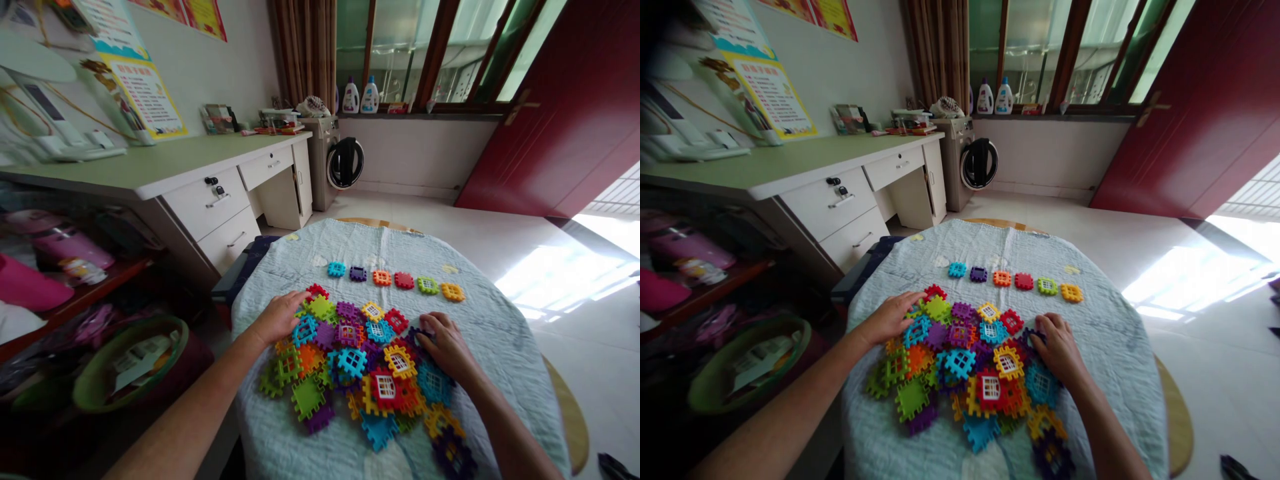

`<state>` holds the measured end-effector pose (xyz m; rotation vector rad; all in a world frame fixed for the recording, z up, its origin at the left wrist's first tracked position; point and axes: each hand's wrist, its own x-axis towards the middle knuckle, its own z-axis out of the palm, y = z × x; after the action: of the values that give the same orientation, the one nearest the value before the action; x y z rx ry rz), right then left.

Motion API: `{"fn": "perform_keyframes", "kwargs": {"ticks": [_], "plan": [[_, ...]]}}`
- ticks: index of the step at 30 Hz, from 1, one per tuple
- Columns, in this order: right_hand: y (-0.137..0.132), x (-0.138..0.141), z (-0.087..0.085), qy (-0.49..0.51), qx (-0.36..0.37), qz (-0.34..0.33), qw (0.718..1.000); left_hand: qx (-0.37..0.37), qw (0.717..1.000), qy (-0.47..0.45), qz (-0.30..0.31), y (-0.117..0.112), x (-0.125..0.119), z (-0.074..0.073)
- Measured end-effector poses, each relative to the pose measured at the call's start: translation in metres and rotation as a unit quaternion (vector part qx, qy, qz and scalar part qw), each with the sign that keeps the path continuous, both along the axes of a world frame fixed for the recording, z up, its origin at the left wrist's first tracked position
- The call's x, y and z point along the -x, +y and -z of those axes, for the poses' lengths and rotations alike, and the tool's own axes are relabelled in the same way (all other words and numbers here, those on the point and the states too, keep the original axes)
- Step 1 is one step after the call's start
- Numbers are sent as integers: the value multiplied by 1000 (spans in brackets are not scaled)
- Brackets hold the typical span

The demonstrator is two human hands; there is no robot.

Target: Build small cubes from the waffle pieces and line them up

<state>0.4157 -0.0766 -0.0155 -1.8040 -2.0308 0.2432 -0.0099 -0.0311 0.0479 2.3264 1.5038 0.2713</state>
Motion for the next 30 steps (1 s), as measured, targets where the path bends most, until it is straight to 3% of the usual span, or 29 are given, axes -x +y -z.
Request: {"fn": "perform_keyframes", "kwargs": {"ticks": [5, 9, 14, 18, 23, 30], "plan": [[0, -1, 2, -3, 1, -5, 1000, 11, 998, -60, -8, 1, 2, 8], [0, 0, 1, -6, -3, -5, 1000, -18, 996, -86, -25, -2, 3, 6], [0, -1, 1, -11, -9, -4, 1000, -58, 997, -50, -25, -4, 9, 0], [0, -1, 1, -7, -6, -2, 1000, -22, 999, -28, -22, -3, 14, 2], [0, -1, 1, 2, -8, -2, 1000, -34, 999, -25, -25, -2, 9, 5], [3, -3, 5, -4, -15, 2, 1000, -86, 993, -66, -53, -14, 7, -9]]}}
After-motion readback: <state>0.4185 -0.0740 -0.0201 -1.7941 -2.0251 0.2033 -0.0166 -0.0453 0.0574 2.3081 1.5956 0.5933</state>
